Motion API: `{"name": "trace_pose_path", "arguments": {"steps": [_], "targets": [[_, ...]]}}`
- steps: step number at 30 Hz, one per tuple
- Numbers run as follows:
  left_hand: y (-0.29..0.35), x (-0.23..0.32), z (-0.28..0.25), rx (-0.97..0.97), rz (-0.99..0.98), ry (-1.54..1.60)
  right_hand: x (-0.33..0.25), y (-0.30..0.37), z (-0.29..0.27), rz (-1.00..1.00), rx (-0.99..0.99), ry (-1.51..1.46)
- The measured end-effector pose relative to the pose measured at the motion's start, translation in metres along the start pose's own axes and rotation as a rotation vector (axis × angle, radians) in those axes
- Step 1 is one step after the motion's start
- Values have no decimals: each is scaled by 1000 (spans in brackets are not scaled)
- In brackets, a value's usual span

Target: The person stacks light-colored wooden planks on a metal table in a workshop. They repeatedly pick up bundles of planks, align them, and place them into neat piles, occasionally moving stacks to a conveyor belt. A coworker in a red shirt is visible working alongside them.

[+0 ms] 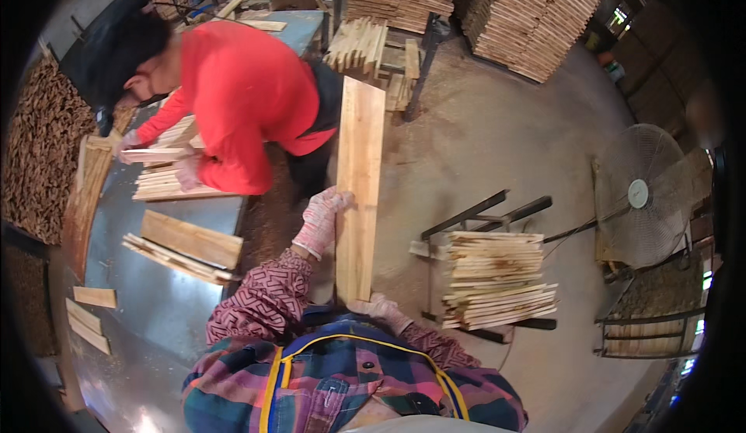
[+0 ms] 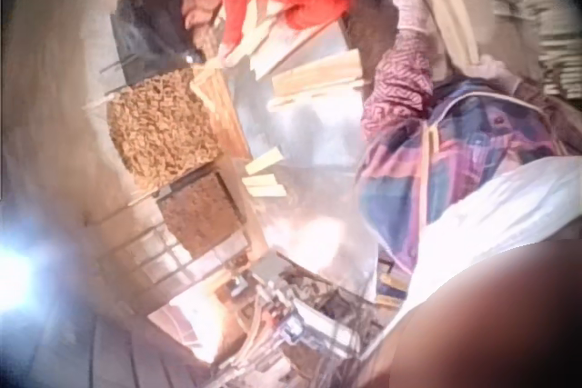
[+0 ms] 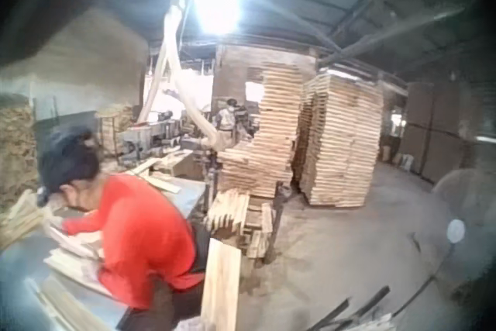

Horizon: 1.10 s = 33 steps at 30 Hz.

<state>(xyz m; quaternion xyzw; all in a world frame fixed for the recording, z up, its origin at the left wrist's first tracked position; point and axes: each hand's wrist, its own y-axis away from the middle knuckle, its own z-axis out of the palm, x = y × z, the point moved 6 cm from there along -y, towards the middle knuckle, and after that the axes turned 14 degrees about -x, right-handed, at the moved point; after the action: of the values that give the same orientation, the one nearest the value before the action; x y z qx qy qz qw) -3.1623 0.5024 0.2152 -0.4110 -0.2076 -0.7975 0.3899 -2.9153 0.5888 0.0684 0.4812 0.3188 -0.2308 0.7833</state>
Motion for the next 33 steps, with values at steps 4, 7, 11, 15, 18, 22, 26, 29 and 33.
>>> {"name": "trace_pose_path", "arguments": {"steps": [4,7,11,15,18,22,26,29,33], "targets": [[-80,-44,13,49,-78,91,-36,22,-76,179,295,163],[-139,-74,-15,69,-156,-128,-80,12,-92,-122,257,-242],[-176,-97,-39,-212,-175,-1417,-144,-7,-161,-186,319,-349],[-173,-185,-171,-190,-449,-1489,-175,-59,-271,-153,382,-221],[-153,-192,-222,-2,-1061,-1312,-239,-80,-318,-205,457,-329],[-172,-183,-240,94,-1032,-1103,-338,-141,-421,-334,618,558],[-225,-160,-242,239,-956,-903,-428,-226,-523,-92,718,330],[-254,-141,-240,397,-915,-764,-499,-309,-586,23,723,249],[-305,-137,-250,578,-912,-649,-526,-443,-710,48,727,145]]}}
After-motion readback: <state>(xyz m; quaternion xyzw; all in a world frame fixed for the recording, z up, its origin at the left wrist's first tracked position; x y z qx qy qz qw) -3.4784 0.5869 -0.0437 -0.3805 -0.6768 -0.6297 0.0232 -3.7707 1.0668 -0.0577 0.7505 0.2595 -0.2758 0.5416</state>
